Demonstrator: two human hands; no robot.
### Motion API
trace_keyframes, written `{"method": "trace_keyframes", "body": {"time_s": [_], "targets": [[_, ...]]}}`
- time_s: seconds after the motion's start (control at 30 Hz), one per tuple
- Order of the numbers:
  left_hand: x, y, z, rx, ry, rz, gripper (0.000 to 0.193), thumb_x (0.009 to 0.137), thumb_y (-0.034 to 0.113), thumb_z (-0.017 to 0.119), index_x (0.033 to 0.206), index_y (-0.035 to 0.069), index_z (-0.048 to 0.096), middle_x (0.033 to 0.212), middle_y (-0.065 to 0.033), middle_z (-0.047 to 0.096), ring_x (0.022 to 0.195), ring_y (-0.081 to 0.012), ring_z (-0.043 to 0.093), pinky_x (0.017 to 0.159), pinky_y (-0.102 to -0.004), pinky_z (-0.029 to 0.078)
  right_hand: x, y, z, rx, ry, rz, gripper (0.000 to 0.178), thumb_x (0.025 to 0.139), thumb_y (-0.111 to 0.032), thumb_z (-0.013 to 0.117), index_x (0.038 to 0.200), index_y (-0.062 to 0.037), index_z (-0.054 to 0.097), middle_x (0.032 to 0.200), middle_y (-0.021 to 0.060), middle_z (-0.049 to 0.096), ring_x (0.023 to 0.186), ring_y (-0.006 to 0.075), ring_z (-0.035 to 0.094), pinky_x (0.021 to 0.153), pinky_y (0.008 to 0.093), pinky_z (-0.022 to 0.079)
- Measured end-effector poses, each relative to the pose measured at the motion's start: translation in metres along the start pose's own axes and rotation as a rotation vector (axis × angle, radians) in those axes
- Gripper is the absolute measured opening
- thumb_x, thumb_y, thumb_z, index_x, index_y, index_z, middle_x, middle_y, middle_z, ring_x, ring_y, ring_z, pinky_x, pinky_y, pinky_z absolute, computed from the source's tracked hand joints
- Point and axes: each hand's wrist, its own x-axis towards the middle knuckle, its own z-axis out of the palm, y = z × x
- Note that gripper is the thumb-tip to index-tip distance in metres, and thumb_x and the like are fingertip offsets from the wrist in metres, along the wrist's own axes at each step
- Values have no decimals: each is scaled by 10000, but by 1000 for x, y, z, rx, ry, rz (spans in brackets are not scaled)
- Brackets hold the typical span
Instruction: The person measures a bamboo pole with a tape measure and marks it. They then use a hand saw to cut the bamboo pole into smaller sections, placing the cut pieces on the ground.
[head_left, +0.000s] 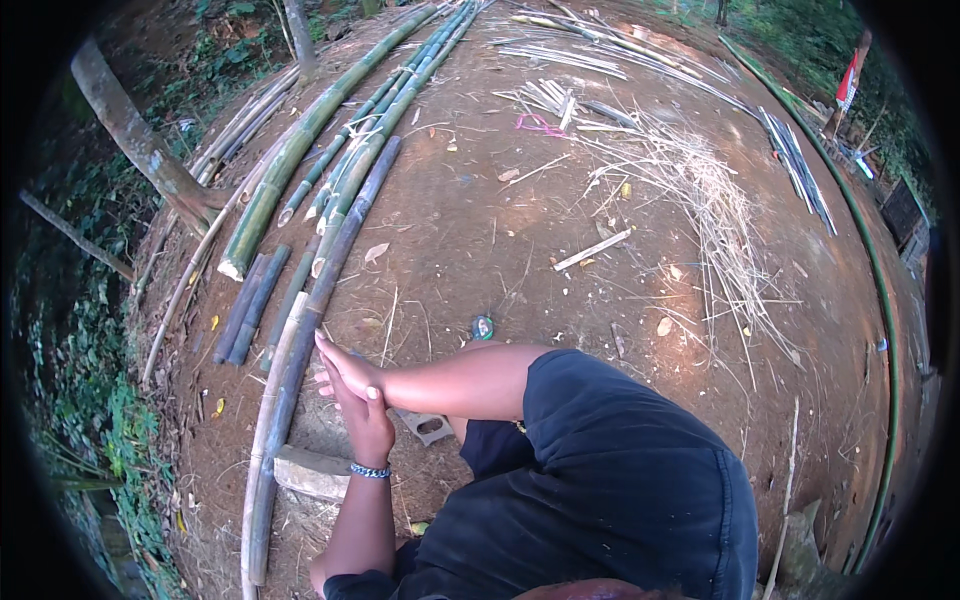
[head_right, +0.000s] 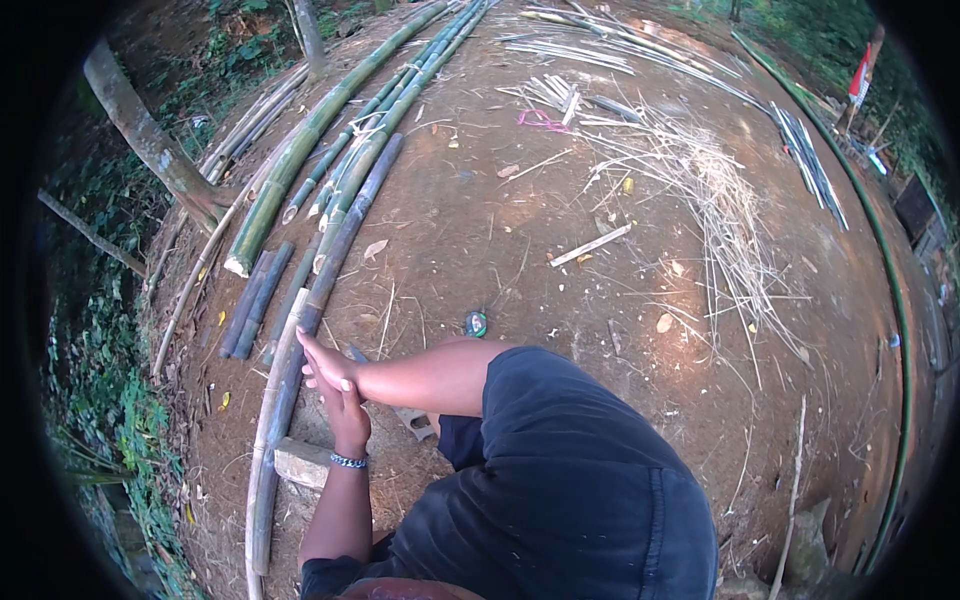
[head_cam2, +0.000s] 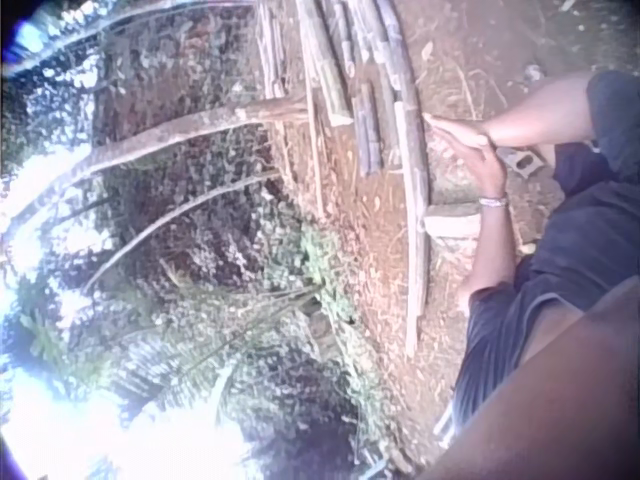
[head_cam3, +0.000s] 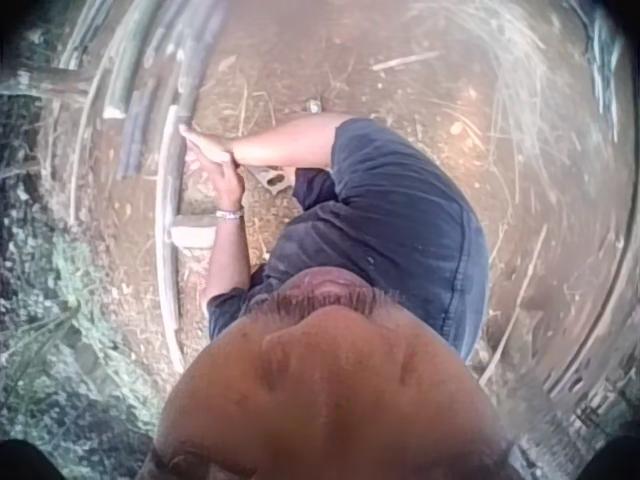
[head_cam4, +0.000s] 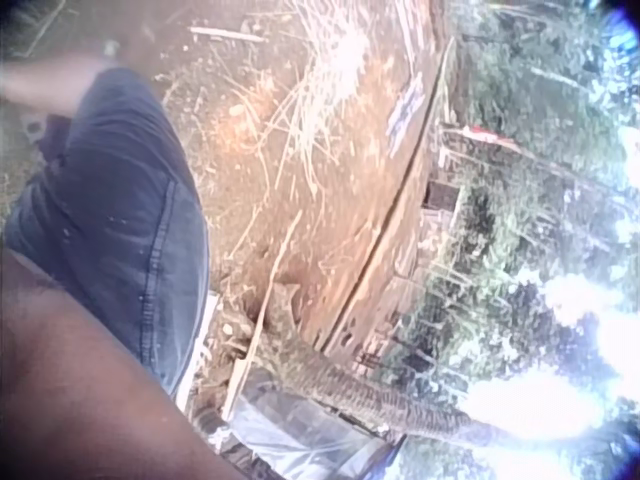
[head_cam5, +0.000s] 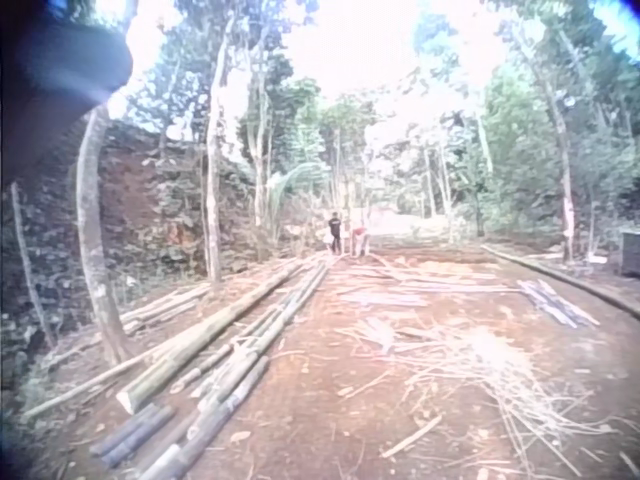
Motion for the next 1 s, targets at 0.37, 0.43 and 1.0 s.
{"method": "trace_keyframes", "body": {"time_s": [0.37,0.43,1.0], "targets": [[-27,-20,-41,507,-339,-35,1079,882,569,694,1581,-79,187,1645,-333,182,1540,-461,184,1255,-505,164,13,-8,2,-156,43,-146,1188,852,-932,308,1655,-123,-28,1672,284,151,1561,411,139,1209,640,177],[-26,-9,-59,564,-485,-128,995,852,514,757,1540,-66,332,1611,-334,271,1506,-468,275,1233,-505,239,7,-13,-1,-179,17,-186,1177,863,-926,279,1651,-114,-47,1677,279,129,1562,411,133,1216,645,158],[-47,-57,-173,360,-389,-631,739,937,359,732,1471,-79,470,1450,-307,544,1366,-373,539,1115,-421,434,5,-58,-35,-1024,129,-130,877,1022,-733,218,1272,-23,669,1028,175,713,992,325,695,1008,509,499]]}}
